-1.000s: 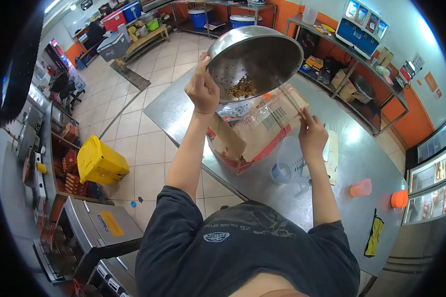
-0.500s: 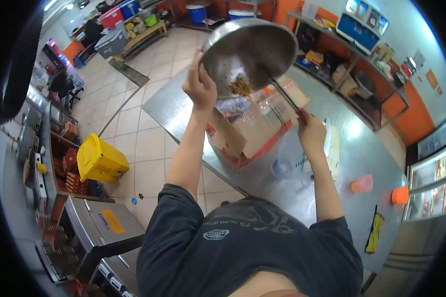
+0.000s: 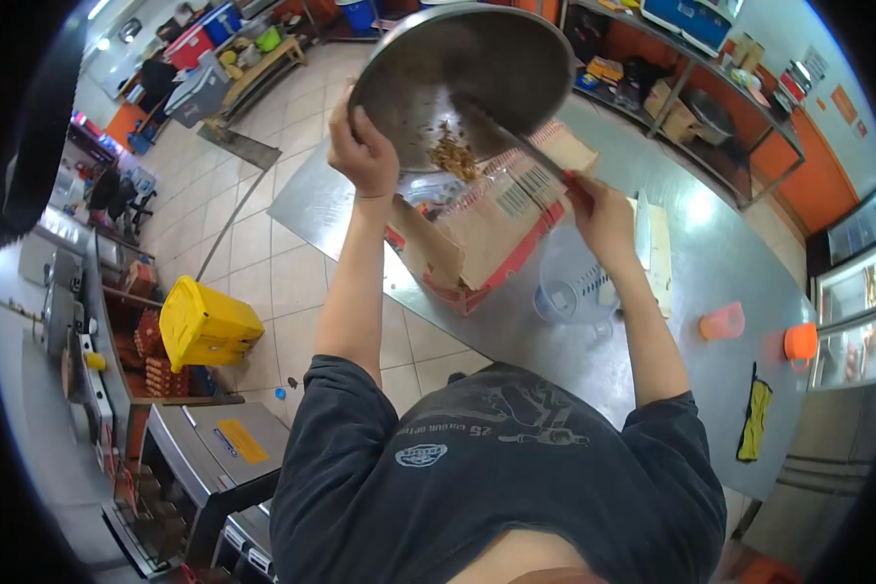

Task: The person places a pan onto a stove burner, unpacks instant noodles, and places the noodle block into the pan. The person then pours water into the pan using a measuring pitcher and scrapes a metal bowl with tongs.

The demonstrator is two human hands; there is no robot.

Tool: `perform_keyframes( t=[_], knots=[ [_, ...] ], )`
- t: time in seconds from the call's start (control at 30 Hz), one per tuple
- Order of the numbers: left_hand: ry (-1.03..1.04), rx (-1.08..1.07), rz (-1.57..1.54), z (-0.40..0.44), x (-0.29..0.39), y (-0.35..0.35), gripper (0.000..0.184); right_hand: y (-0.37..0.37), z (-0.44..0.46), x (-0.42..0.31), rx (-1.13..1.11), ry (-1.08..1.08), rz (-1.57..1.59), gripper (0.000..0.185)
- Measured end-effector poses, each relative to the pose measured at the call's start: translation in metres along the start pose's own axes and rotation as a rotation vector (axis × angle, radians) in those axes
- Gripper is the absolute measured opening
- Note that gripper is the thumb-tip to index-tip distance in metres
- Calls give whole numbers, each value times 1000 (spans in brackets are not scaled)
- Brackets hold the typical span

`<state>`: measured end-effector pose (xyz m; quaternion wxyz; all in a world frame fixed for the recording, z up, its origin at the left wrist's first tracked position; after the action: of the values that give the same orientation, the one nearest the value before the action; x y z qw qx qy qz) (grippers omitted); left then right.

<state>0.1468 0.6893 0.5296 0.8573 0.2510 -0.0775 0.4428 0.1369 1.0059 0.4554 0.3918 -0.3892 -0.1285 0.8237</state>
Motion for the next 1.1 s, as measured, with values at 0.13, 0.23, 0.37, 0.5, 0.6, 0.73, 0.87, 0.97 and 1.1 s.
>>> perform_keyframes(
  t=[0.13,0.23,0.37,0.5,0.6,0.73,0.87,0.97,1.1],
  knots=[
    [35,-26,-59,3,4,8,20,6,26,11,52,-152,-83,22],
    [166,-19,-46,10,17,12,20,23,14,19,-42,-222,-22,22],
    [166,-7,-79,15,9,10,20,17,7,11,-165,-199,44,22],
    [126,6,-100,19,9,5,20,-2,39,9,58,-176,-23,20],
    [168,-11,-87,21,14,6,20,-4,34,-9,103,-230,-31,20],
    [178,-33,-65,26,12,2,18,18,0,-10,-153,-175,33,23],
    [133,-32,-74,22,8,3,19,8,27,-40,8,-328,74,22],
    [121,-14,-103,15,8,7,20,15,48,-49,111,-346,94,22],
    [75,20,-69,21,4,1,21,20,28,-36,-91,-467,-28,22]
  ],
)
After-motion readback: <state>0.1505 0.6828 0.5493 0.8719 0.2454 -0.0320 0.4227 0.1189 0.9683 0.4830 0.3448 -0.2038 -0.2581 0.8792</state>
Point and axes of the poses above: each hand's wrist, its own z-axis towards the middle knuckle, its own y-axis out of the palm, x = y × z, the point moved 9 cm from there along z, towards the middle knuckle, and after that the axes turned 14 degrees about x, right-handed, at the moved point
